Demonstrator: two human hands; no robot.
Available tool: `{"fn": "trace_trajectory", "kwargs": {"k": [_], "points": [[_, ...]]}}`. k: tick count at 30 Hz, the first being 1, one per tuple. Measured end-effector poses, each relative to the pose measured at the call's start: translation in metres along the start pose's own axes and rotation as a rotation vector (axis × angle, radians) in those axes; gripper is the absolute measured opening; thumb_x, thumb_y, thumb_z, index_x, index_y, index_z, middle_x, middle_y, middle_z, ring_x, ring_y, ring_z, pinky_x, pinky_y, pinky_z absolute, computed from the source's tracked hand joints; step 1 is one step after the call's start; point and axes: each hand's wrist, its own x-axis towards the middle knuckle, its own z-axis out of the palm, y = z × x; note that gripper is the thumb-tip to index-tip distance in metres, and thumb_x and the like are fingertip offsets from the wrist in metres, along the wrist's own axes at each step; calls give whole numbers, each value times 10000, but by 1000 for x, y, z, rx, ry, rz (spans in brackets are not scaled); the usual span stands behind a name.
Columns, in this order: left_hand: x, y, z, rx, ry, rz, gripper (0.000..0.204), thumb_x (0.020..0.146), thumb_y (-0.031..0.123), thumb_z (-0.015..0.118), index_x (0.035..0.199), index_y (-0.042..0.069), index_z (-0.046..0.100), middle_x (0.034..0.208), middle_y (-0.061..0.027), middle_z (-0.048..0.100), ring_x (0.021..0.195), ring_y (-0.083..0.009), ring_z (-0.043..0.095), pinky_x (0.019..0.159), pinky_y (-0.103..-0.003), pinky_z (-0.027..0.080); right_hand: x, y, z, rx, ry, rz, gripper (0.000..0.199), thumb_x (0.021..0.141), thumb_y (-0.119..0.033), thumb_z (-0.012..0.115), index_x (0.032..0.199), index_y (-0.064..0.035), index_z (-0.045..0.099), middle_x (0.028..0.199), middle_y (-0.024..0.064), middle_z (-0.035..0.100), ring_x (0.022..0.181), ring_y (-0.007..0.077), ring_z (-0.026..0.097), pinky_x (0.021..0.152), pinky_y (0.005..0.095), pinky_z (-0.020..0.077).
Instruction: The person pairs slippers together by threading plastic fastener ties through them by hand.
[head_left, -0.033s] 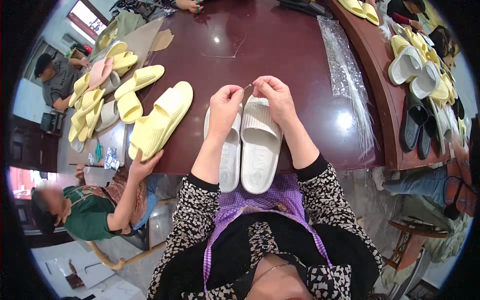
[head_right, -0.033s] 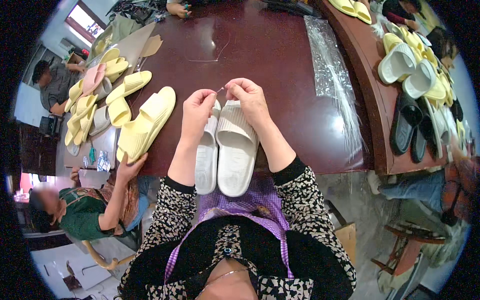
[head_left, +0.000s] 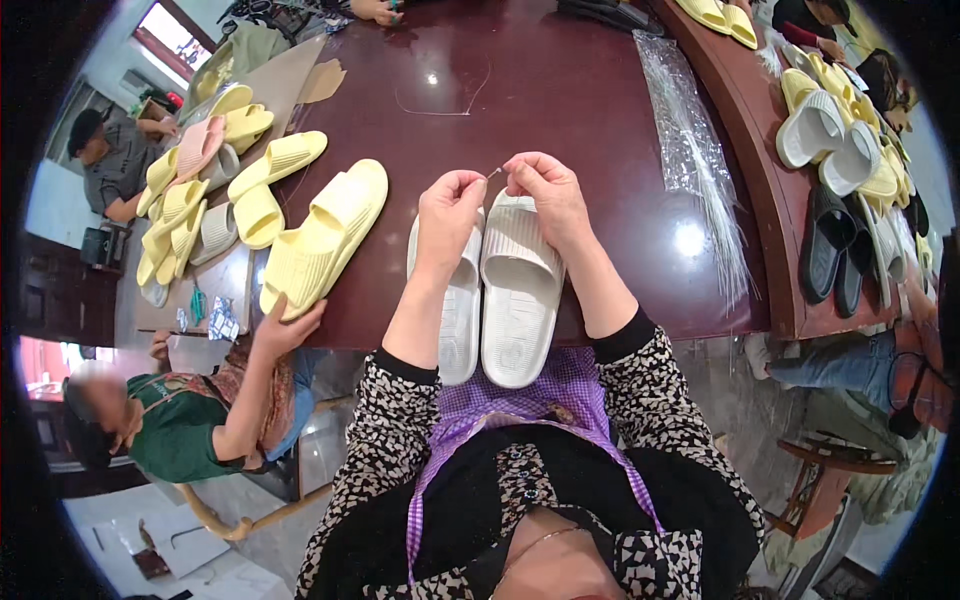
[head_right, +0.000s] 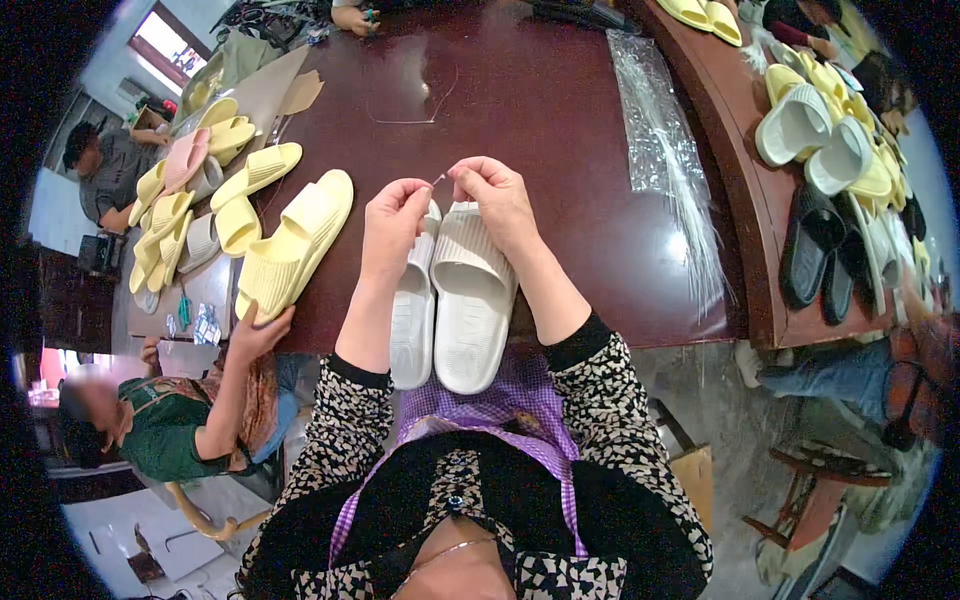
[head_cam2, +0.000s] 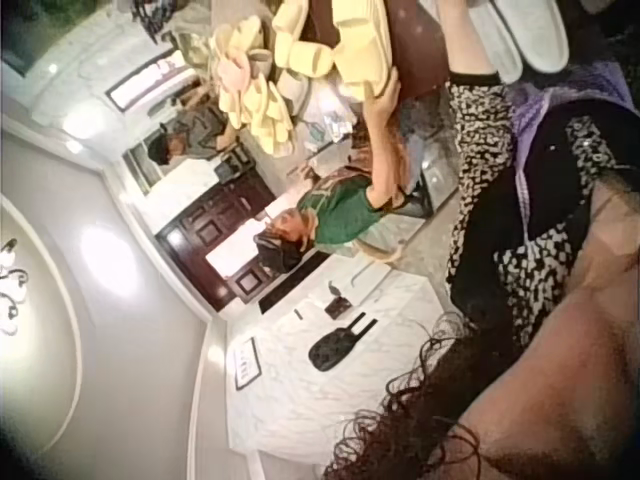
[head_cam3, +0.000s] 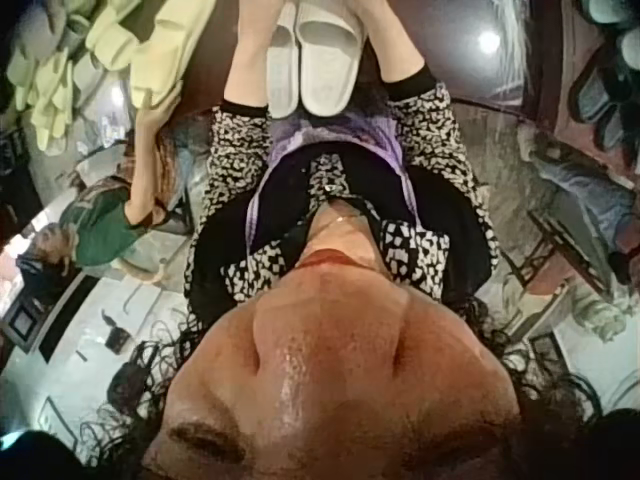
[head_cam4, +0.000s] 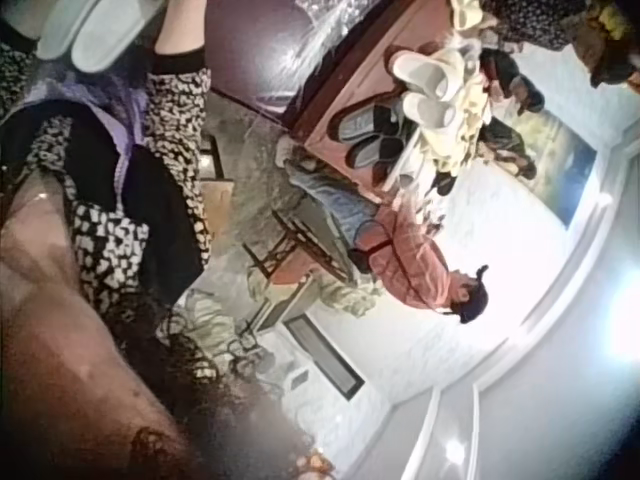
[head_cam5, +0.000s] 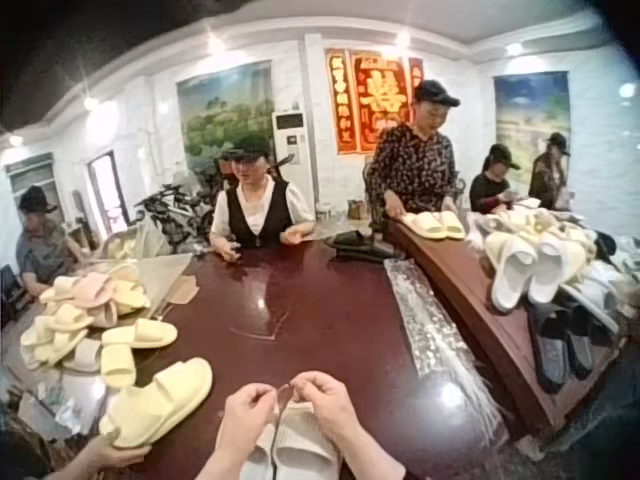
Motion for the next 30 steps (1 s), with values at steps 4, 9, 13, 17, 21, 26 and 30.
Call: {"fn": "trace_trajectory", "kwargs": {"k": [4, 9, 13, 17, 21, 26, 30], "points": [[2, 4, 6, -114, -10, -75, 116, 874, 120, 585, 932, 32, 634, 695, 37, 558, 530, -2, 443, 449, -153, 337, 0, 0, 3, -97, -17, -39, 108, 856, -77, 567, 915, -10, 628, 809, 27, 621, 745, 85, 568, 699, 233, 463], [4, 4, 4, -173, -38, -61, 124, 874, 105, 572, 934, 15, 634, 742, 23, 584, 595, -16, 481, 496, -169, 383, -4, -4, 8, -81, -10, -35, 106, 859, -55, 567, 942, -9, 615, 812, 15, 610, 770, 83, 563, 732, 226, 461], [5, 4, 8, -151, -51, 5, 113, 877, 102, 572, 930, 19, 629, 742, 26, 581, 593, -10, 476, 494, -165, 372, -3, -3, 5, -91, -23, -58, 103, 849, -55, 577, 931, -6, 616, 812, 19, 616, 791, 87, 577, 745, 226, 463], [6, 6, 9, -182, -70, -59, 99, 876, 104, 575, 919, 29, 623, 722, 26, 567, 555, -10, 454, 464, -172, 354, -2, -3, 2, -132, 2, -69, 94, 843, -48, 587, 917, -3, 625, 824, 24, 628, 793, 86, 584, 742, 221, 465], [12, -2, 0, -342, -196, -236, 84, 890, 119, 577, 919, 47, 608, 687, 31, 539, 480, -4, 409, 417, -149, 304, -3, -6, 6, -163, -4, -78, 89, 834, -39, 599, 905, -2, 639, 831, 24, 637, 791, 80, 584, 733, 216, 463], [15, -5, -2, -405, -222, -276, 69, 891, 106, 561, 898, 45, 594, 682, 11, 536, 473, -21, 413, 419, -157, 316, -4, -4, 6, -230, -5, -117, 74, 809, -27, 613, 861, -5, 661, 804, 13, 645, 751, 75, 581, 691, 222, 468], [16, -4, -4, -453, -230, -317, 75, 889, 109, 551, 871, 44, 583, 680, 0, 526, 466, -41, 410, 423, -174, 323, -4, -3, 6, -267, -18, -137, 75, 802, -24, 621, 860, -6, 665, 798, 14, 648, 753, 81, 589, 696, 227, 472]]}}
